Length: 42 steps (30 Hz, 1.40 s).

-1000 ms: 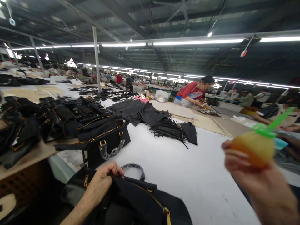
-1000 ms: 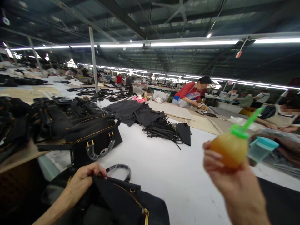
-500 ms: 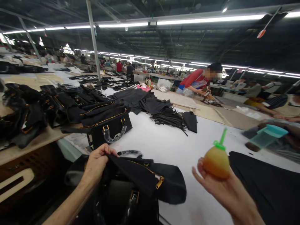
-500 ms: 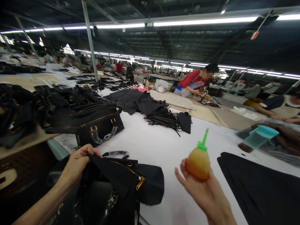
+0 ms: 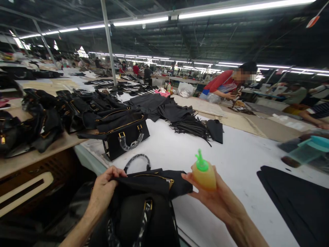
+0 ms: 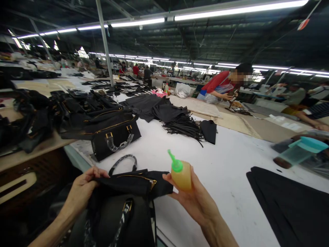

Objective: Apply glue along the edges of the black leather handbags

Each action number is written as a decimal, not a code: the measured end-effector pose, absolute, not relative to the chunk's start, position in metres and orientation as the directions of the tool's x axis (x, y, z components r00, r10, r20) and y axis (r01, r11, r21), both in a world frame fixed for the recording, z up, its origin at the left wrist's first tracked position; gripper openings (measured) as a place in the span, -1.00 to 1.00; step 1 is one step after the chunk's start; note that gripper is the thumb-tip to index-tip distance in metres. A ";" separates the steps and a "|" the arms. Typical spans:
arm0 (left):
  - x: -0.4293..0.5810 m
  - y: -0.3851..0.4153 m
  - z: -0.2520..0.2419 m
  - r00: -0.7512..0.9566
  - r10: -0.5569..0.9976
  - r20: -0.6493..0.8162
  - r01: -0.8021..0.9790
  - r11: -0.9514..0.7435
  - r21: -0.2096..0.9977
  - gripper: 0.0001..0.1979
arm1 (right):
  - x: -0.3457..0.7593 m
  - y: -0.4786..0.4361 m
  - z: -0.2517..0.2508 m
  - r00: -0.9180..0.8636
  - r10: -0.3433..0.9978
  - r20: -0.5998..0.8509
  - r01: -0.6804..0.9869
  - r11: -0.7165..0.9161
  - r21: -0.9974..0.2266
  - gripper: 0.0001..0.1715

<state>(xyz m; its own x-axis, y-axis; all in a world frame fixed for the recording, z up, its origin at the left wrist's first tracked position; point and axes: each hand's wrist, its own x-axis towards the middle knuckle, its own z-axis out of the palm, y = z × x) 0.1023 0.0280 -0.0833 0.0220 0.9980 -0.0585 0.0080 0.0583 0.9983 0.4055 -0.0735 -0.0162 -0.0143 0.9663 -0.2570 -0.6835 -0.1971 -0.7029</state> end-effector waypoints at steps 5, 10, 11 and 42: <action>0.098 0.015 -0.073 0.223 0.970 0.093 0.469 -0.190 0.863 -0.62 | 0.389 -0.055 -0.020 0.056 0.961 -0.271 -0.617 -0.180 -0.766 -0.58; 0.111 0.004 -0.040 0.518 0.843 0.145 0.594 -0.476 0.649 -0.52 | 0.378 -0.054 -0.002 0.077 0.966 -0.247 -0.586 -0.157 -0.795 -0.53; 0.116 0.004 -0.036 0.550 0.824 0.135 0.592 -0.499 0.632 -0.55 | 0.374 -0.054 0.003 0.077 0.967 -0.241 -0.582 -0.153 -0.799 -0.52; 0.136 -0.014 -0.014 0.086 0.994 0.074 0.378 -0.101 0.920 -0.88 | 0.334 -0.045 0.058 -0.067 0.981 -0.182 -0.679 -0.179 -0.712 -0.49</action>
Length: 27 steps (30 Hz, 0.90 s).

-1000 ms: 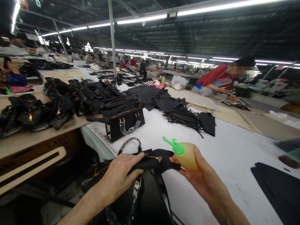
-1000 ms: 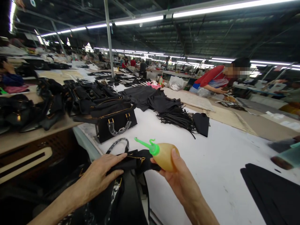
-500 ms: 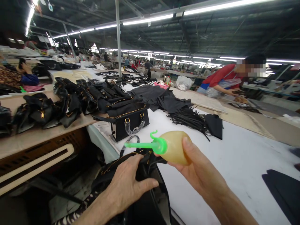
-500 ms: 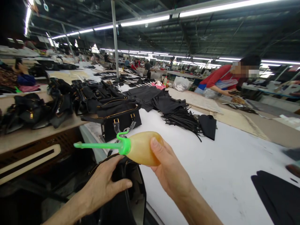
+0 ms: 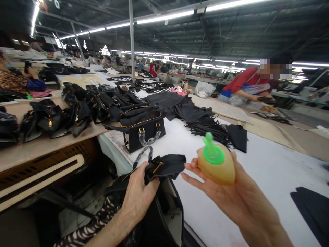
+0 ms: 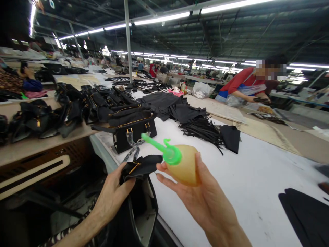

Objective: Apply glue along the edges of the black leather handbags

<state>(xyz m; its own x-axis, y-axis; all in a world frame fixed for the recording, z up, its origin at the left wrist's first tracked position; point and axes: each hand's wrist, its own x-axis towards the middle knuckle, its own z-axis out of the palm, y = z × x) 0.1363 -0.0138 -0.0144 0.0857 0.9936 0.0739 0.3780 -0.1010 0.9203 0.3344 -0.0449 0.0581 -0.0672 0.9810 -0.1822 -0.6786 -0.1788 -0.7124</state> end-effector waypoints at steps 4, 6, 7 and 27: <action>0.133 -0.013 -0.022 0.030 0.997 0.070 0.326 -0.076 0.942 -0.90 | 0.359 -0.055 0.052 0.128 0.967 -0.219 -0.557 -0.113 -0.823 -0.45; 0.132 -0.013 -0.023 0.016 0.997 0.081 0.268 -0.082 0.960 -0.90 | 0.373 -0.060 0.046 0.227 0.950 -0.212 -0.453 -0.090 -0.887 -0.52; 0.131 -0.013 -0.023 0.011 0.995 0.096 0.237 -0.096 0.967 -0.89 | 0.381 -0.063 0.043 0.272 0.940 -0.205 -0.412 -0.079 -0.908 -0.53; 0.130 -0.020 -0.020 -0.114 0.993 -0.019 0.128 0.033 0.991 -0.49 | 0.286 0.017 0.043 -0.446 0.892 -0.072 -0.721 -0.406 -0.562 -0.39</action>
<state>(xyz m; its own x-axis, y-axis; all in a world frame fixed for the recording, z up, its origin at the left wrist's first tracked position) 0.1299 -0.0205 -0.0199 -0.1137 0.9933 -0.0187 0.1280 0.0333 0.9912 0.2858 0.0174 0.0433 -0.4460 0.8922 -0.0715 -0.7212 -0.4056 -0.5615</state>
